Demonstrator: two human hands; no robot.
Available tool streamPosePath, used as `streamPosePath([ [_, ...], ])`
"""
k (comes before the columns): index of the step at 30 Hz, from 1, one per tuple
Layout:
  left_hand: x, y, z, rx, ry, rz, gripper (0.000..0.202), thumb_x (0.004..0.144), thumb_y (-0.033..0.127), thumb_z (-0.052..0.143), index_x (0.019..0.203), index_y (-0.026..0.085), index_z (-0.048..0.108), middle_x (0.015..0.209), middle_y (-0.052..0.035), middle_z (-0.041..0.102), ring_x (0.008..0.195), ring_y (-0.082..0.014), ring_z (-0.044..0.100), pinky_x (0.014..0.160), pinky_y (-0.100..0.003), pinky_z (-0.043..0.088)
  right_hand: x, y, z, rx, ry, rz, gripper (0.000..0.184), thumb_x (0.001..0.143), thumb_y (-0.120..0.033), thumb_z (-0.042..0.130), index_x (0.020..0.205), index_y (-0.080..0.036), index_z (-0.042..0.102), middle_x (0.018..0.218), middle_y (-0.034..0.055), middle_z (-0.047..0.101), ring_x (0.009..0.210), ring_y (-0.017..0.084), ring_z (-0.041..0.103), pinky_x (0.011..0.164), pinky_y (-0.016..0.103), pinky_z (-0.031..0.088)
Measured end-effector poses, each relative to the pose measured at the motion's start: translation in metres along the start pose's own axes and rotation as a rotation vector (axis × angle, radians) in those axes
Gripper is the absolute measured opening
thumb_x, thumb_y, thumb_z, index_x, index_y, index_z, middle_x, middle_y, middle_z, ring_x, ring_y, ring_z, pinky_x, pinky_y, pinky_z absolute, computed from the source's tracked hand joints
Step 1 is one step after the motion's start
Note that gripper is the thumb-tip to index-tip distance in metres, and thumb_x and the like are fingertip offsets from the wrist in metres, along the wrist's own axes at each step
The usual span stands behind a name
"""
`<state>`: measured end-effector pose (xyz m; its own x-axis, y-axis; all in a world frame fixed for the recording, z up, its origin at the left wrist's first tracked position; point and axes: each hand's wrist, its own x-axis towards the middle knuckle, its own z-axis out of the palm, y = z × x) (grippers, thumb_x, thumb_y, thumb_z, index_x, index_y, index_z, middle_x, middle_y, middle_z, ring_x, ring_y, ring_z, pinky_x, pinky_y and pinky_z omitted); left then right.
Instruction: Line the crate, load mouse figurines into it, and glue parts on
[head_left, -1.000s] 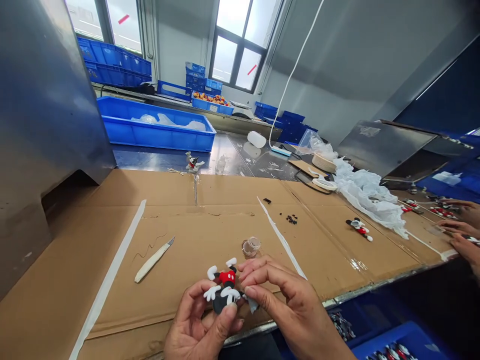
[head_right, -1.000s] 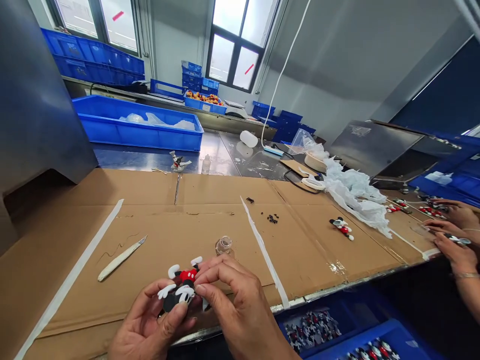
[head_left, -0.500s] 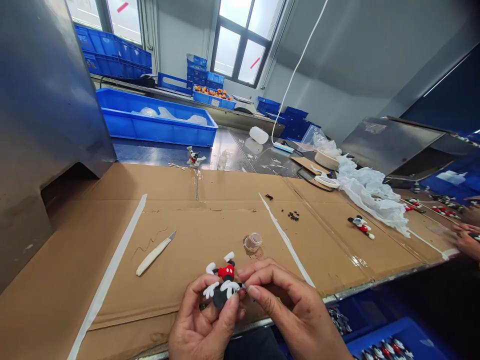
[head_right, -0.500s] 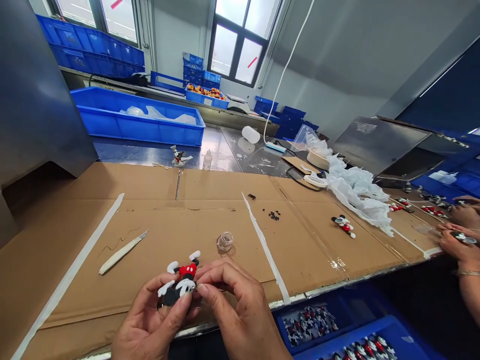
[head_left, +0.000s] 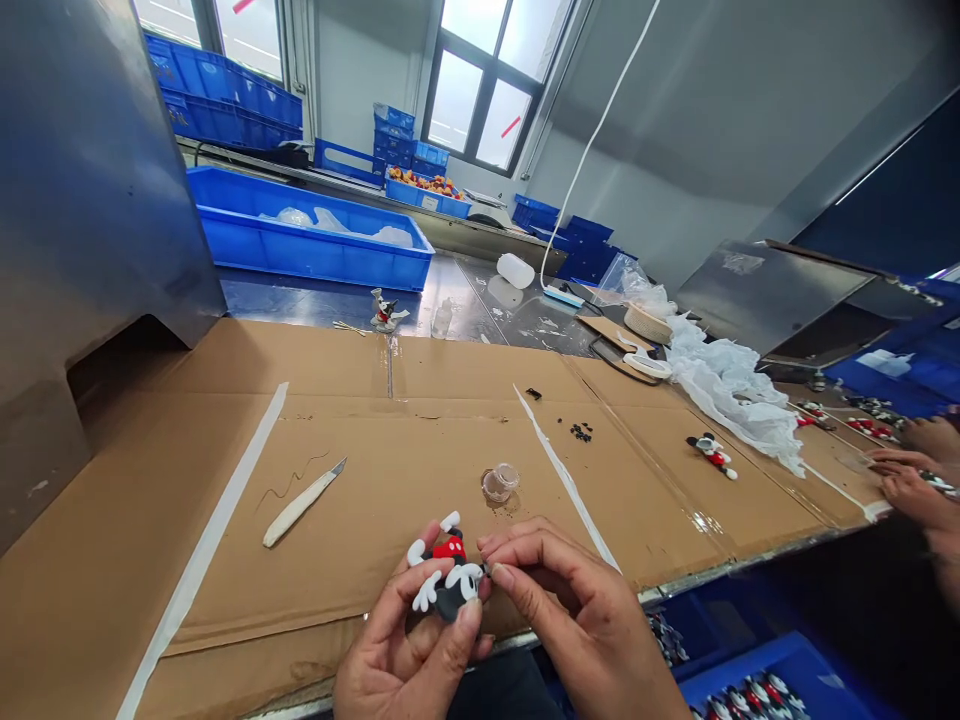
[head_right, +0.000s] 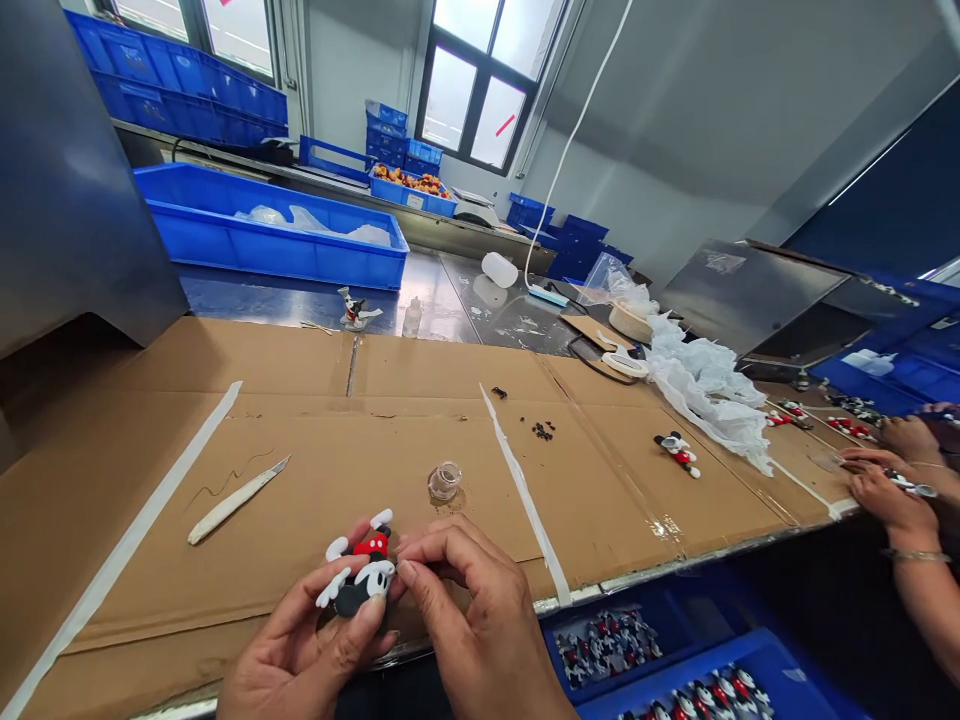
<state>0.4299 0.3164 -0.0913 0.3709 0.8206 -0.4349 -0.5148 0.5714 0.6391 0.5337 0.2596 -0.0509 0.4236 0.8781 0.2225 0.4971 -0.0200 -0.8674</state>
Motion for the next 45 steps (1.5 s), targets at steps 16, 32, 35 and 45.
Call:
streamPosePath([
  [16,0.007,-0.010,-0.006,-0.049,0.000,0.071,0.036,0.043,0.024,0.092,0.066,0.013,0.067,0.111,-0.0081,0.061,0.081,-0.0222,0.069,0.066,-0.026,0.061,0.005,0.001,0.004,-0.050,0.003,-0.017,0.013,0.095,-0.022,0.056,0.088,-0.017,0.066,0.089,0.0019,0.064,0.085,0.011,0.063,0.076,0.013,0.051],
  [32,0.007,-0.011,-0.007,0.008,-0.014,0.146,0.028,0.046,0.024,0.089,0.065,0.017,0.070,0.106,-0.0076,0.061,0.096,-0.0252,0.064,0.072,-0.031,0.060,0.003,0.004,0.004,-0.057,-0.020,-0.019,0.011,0.097,-0.019,0.055,0.089,-0.018,0.064,0.092,0.0004,0.063,0.088,0.010,0.061,0.078,0.015,0.049],
  [35,0.008,-0.011,-0.008,0.019,-0.024,0.152,0.027,0.047,0.024,0.089,0.066,0.017,0.071,0.107,-0.0080,0.060,0.096,-0.0247,0.063,0.072,-0.031,0.060,0.002,0.005,0.004,-0.075,-0.022,-0.027,0.010,0.096,-0.018,0.056,0.089,-0.019,0.064,0.092,0.0001,0.062,0.088,0.010,0.061,0.079,0.016,0.049],
  [45,0.007,-0.012,-0.006,0.020,-0.016,0.205,0.024,0.046,0.023,0.088,0.062,0.019,0.071,0.098,-0.0077,0.062,0.099,-0.0229,0.061,0.071,-0.023,0.057,0.001,0.005,0.004,-0.056,-0.034,-0.013,0.012,0.096,-0.019,0.056,0.086,-0.018,0.063,0.089,0.0013,0.062,0.087,0.012,0.061,0.078,0.019,0.049],
])
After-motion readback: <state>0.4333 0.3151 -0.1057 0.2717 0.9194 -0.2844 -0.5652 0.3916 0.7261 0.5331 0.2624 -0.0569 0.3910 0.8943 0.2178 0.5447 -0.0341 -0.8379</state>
